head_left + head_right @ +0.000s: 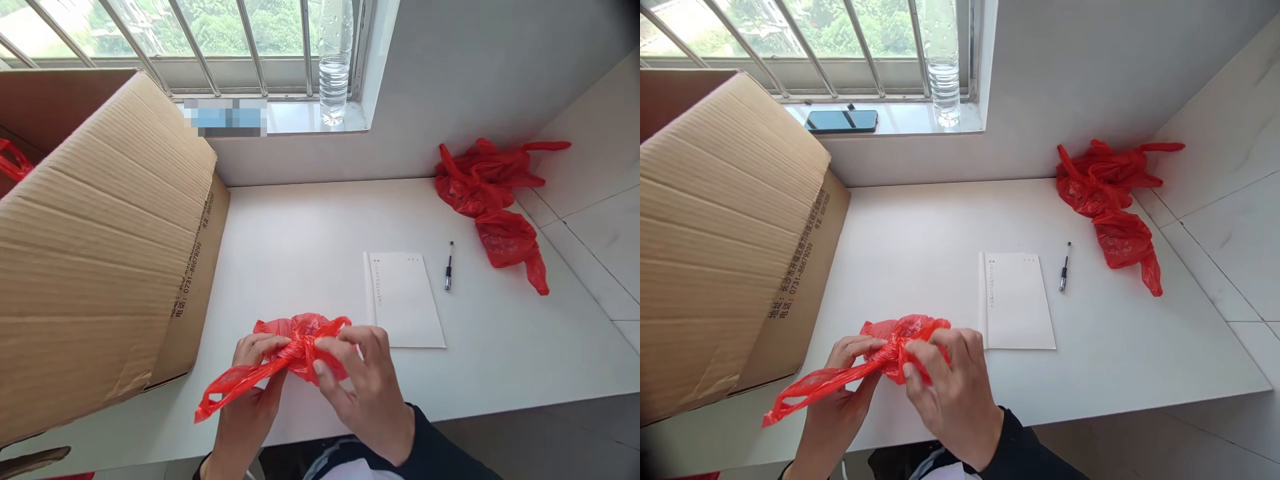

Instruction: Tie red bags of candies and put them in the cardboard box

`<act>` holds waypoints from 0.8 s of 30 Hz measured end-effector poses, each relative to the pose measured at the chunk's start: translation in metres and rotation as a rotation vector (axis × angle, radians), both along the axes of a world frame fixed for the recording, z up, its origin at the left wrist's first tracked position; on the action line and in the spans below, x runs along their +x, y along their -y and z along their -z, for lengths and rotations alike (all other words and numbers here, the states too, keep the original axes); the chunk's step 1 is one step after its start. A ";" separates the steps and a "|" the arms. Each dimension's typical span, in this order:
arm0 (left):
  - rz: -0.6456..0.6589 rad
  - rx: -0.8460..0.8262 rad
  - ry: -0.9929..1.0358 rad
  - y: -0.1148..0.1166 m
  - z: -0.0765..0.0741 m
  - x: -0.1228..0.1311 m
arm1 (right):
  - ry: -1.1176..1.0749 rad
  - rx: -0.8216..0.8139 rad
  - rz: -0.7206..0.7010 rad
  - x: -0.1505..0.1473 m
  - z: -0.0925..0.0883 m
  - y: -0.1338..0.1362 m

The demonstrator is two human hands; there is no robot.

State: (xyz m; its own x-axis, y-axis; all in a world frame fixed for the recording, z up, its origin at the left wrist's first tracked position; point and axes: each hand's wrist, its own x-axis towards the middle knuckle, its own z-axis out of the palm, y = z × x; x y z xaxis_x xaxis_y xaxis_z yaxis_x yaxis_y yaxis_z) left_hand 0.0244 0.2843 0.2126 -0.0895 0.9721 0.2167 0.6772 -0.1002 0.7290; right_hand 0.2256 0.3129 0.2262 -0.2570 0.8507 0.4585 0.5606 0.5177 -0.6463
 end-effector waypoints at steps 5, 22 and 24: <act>0.001 0.019 0.012 0.005 -0.006 0.000 | 0.081 -0.110 -0.002 0.004 0.009 -0.011; 0.167 -0.015 0.025 0.008 0.002 -0.003 | -0.467 -0.889 -0.078 0.022 0.019 -0.046; 0.178 -0.015 0.050 0.009 -0.002 -0.005 | -0.538 -0.931 -0.130 0.025 0.015 -0.051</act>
